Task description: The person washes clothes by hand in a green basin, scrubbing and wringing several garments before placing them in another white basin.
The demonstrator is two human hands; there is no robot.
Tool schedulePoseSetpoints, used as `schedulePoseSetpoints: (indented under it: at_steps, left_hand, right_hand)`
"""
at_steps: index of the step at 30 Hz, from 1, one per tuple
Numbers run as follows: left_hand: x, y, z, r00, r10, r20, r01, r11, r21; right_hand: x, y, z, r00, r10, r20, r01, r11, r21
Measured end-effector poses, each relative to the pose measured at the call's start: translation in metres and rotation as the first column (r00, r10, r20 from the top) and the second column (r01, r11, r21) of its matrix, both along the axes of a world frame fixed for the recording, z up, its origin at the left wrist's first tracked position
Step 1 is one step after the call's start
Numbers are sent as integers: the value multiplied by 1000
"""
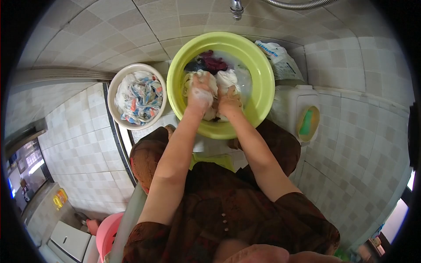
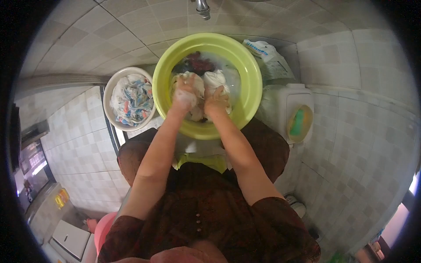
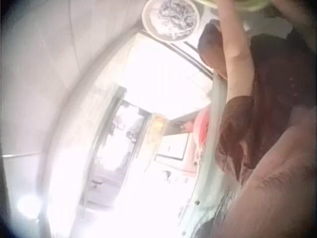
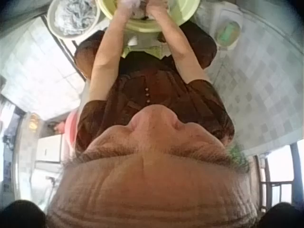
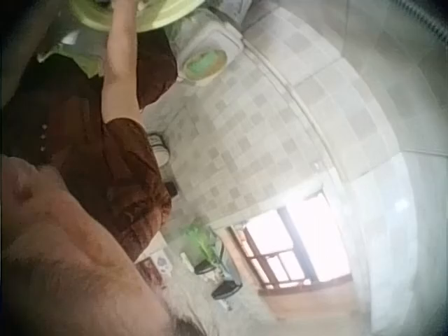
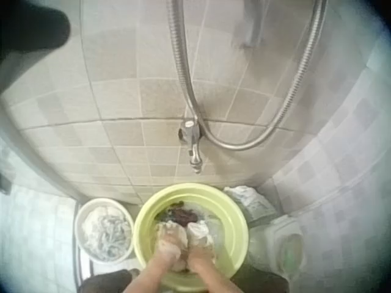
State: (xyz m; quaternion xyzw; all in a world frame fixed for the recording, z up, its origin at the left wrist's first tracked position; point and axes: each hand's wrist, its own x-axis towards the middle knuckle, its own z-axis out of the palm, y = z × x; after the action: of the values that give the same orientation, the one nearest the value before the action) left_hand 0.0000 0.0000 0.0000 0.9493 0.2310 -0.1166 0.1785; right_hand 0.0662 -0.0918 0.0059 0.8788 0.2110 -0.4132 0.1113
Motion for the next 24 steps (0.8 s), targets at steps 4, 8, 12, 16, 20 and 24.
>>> schedulePoseSetpoints:
  at_steps: [4,8,12,16,20,24]
  left_hand:
    - [-5,-4,-40,998,55,-35,-61,980,-192]
    - [6,4,-66,994,-83,-75,67,978,-197]
    - [9,7,-68,924,262,279,-173,936,-307]
    - [10,8,-40,677,734,52,-566,564,-601]
    - [23,6,1,499,762,-412,-454,-174,-874]
    - [6,20,-9,448,641,-623,-36,-683,-729]
  right_hand:
    - [10,8,-44,979,151,140,-146,988,-47]
    - [40,-3,-91,913,409,-6,-406,909,91]
    - [66,-28,-149,968,212,132,-238,943,235]
    - [81,-19,-83,997,-71,-42,82,855,513]
    - [50,-13,1,824,-408,-392,552,427,716]
    - [-6,3,90,936,-155,-317,350,523,777]
